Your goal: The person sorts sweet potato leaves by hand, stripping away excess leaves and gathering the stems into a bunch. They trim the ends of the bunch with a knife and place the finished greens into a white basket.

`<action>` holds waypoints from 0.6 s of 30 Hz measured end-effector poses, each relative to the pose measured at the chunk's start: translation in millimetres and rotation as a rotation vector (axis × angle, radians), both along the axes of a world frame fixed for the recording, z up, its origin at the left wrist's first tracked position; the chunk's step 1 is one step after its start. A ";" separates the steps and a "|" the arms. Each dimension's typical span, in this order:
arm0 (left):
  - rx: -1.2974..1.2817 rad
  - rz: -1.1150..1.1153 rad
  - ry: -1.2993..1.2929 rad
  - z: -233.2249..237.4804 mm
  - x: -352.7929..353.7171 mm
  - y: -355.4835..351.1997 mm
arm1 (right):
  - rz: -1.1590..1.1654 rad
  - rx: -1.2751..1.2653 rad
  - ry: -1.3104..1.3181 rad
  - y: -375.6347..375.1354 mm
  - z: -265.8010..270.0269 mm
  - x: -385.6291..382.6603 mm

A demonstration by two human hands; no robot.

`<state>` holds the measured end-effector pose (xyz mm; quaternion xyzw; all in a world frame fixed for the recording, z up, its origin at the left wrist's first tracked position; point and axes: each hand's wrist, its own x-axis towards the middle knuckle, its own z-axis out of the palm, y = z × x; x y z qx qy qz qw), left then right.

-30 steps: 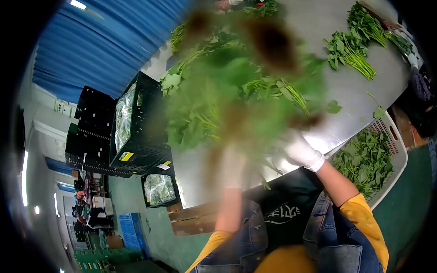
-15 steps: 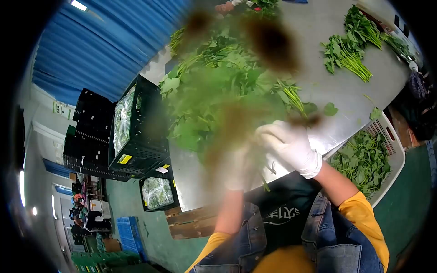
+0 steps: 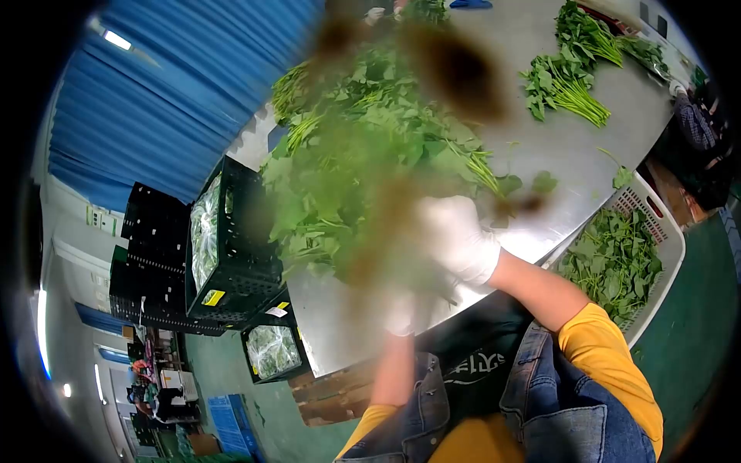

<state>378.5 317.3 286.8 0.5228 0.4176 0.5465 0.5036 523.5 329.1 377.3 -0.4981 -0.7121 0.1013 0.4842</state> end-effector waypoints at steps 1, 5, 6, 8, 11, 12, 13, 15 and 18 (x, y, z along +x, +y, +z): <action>0.001 0.000 0.018 -1.8 -1.4 0.4 | 0.030 -0.036 0.020 -1.2 2.6 2.3; -0.063 -0.246 -0.488 13.9 -7.1 2.9 | 0.318 -0.224 0.543 9.7 -17.5 17.5; 0.086 -0.045 -0.321 10.1 1.4 13.2 | 0.237 -0.308 0.509 14.1 -18.9 15.8; -0.100 -0.041 -0.500 7.2 -4.4 8.4 | 0.261 -0.350 0.524 15.3 -15.5 19.3; -0.147 -0.036 -0.521 -2.6 -6.6 10.5 | 0.356 -0.450 0.667 14.2 -15.0 20.4; -0.178 -0.046 -0.516 0.4 -6.2 9.1 | 0.376 -0.484 0.692 14.4 -12.0 21.7; -0.182 -0.043 -0.517 -0.4 -6.1 8.6 | 0.395 -0.518 0.718 13.6 -8.2 22.7; -0.308 -0.098 -0.478 -4.1 -6.8 7.8 | 0.364 -0.538 0.681 12.4 -5.4 23.9; -0.252 -0.205 -0.366 -4.6 -7.1 7.6 | 0.425 -0.537 0.692 19.8 -17.5 28.8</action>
